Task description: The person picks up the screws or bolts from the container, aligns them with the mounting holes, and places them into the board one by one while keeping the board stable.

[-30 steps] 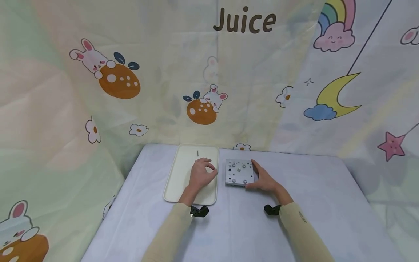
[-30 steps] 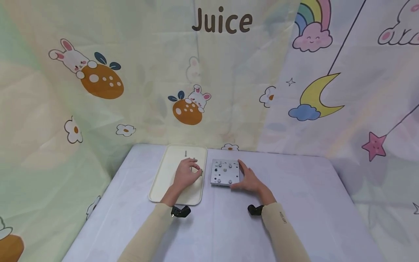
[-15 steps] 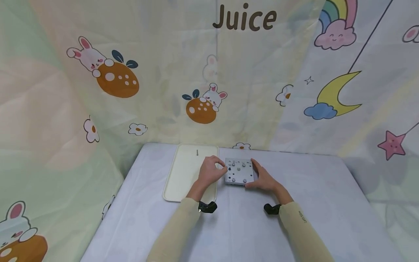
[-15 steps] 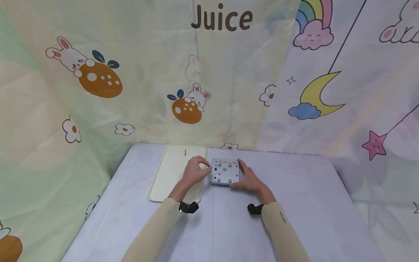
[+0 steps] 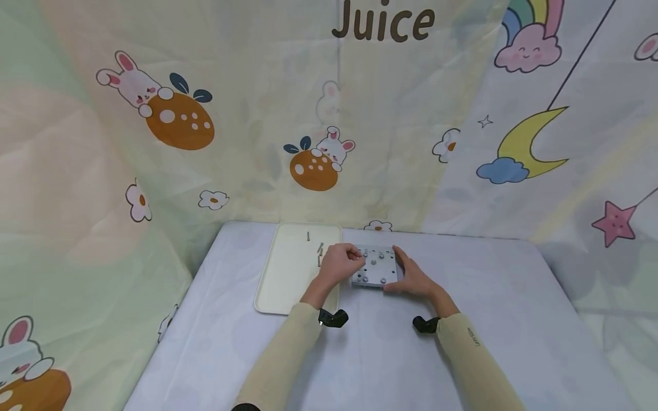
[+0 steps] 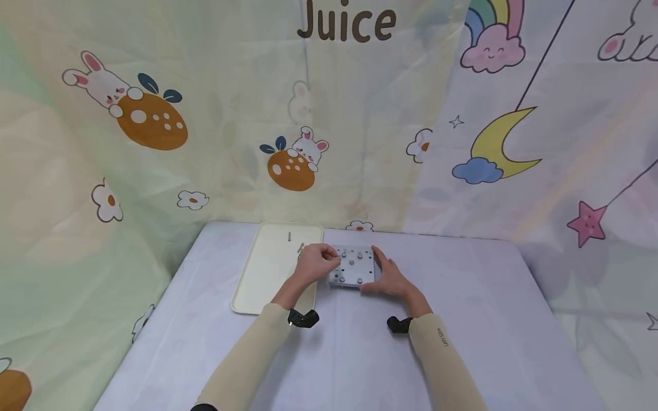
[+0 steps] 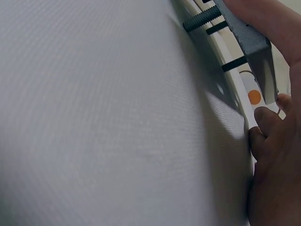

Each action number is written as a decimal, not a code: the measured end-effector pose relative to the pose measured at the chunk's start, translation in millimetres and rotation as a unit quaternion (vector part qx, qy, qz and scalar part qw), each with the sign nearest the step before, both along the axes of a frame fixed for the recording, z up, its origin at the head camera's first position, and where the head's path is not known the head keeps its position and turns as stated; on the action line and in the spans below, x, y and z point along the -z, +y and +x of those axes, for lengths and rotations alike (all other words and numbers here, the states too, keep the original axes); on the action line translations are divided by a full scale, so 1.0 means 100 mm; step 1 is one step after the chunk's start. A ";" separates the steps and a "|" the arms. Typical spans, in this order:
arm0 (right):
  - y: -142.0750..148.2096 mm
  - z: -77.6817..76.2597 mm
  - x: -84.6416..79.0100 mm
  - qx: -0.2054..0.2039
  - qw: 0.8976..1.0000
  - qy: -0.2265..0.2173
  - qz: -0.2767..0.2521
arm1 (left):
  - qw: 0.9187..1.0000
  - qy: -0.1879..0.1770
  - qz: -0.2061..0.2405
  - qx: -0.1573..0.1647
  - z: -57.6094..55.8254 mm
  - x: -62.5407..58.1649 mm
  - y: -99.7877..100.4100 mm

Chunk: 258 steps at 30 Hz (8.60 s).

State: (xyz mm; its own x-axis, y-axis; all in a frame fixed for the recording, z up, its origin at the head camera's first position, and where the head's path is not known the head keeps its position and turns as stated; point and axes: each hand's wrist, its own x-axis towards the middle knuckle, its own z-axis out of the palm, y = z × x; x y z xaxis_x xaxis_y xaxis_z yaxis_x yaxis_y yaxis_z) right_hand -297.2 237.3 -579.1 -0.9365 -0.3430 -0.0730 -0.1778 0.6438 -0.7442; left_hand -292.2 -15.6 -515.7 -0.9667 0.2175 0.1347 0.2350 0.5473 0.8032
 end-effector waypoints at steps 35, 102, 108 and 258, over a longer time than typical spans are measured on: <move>-0.03 0.04 -0.02 0.010 1.000 -0.012 0.016 | 1.000 0.014 0.001 -0.016 -0.02 0.29 0.13; 0.04 0.02 -0.03 0.019 1.000 -0.016 0.014 | 0.995 0.045 -0.076 -0.055 0.18 0.62 -0.74; 0.06 0.02 -0.03 0.015 1.000 -0.008 0.015 | 0.993 0.047 -0.091 -0.062 0.15 0.63 -0.76; 0.00 0.05 0.03 0.033 0.999 0.008 0.023 | 0.973 0.023 -0.225 0.042 -0.66 0.00 0.08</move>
State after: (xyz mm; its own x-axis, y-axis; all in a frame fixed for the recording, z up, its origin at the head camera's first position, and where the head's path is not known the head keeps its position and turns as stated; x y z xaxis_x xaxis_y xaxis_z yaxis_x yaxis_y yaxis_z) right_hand -292.3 237.2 -582.3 -0.9580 -0.2772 -0.0730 -0.1449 0.6880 -0.7111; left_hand -358.0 -8.0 -516.0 -0.9384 0.3419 0.0504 0.3239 0.8192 0.4733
